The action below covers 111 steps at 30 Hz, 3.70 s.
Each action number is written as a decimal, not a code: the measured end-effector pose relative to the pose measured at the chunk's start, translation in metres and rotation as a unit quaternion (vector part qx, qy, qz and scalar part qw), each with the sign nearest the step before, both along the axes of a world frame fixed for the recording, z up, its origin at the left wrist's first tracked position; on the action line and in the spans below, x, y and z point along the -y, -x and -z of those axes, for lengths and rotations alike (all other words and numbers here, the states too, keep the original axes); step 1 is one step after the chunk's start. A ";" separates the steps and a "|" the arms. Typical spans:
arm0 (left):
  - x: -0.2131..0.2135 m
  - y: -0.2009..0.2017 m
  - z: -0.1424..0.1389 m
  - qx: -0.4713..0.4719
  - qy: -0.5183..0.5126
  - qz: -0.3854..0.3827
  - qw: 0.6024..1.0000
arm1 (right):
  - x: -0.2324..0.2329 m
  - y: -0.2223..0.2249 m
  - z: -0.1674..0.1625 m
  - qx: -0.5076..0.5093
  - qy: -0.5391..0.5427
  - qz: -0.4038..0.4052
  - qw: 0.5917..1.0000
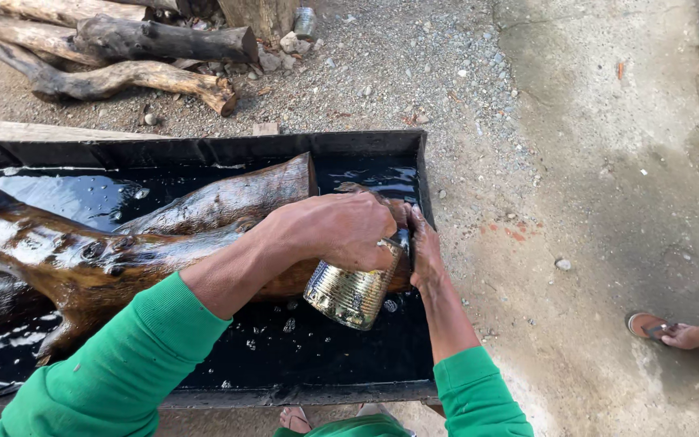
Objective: The person washes two large logs submerged in a black-lined trough using a metal tin to scoop and pour water over the logs. The person repeatedly pours water and rubs the logs with their hands to clean the surfaces.
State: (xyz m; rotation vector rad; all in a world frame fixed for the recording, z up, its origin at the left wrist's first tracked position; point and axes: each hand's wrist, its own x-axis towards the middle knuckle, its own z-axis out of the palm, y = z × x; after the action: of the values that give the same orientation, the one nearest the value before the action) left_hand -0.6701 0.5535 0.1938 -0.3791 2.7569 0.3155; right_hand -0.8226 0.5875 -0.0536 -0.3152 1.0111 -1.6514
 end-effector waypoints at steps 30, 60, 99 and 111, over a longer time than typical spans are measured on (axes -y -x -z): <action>0.003 -0.033 0.008 0.004 -0.038 -0.074 0.997 | -0.044 -0.018 0.028 -0.081 0.086 -0.020 0.993; 0.031 -0.339 0.190 -0.145 -0.229 -0.362 0.892 | -0.067 -0.147 0.105 0.285 -0.006 0.172 0.943; -0.010 -0.381 0.193 -0.259 -0.090 -0.294 0.916 | -0.001 -0.234 -0.042 -0.889 -0.002 -0.039 0.457; 0.035 -0.318 0.100 -0.172 -0.076 -0.242 0.952 | 0.044 -0.246 -0.067 -0.920 -0.003 -0.151 0.362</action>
State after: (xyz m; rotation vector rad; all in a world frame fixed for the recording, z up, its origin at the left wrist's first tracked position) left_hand -0.3520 0.5180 0.0936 -1.0507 2.9053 0.7767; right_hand -0.5765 0.5432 0.0134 -2.5120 2.1575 -0.1494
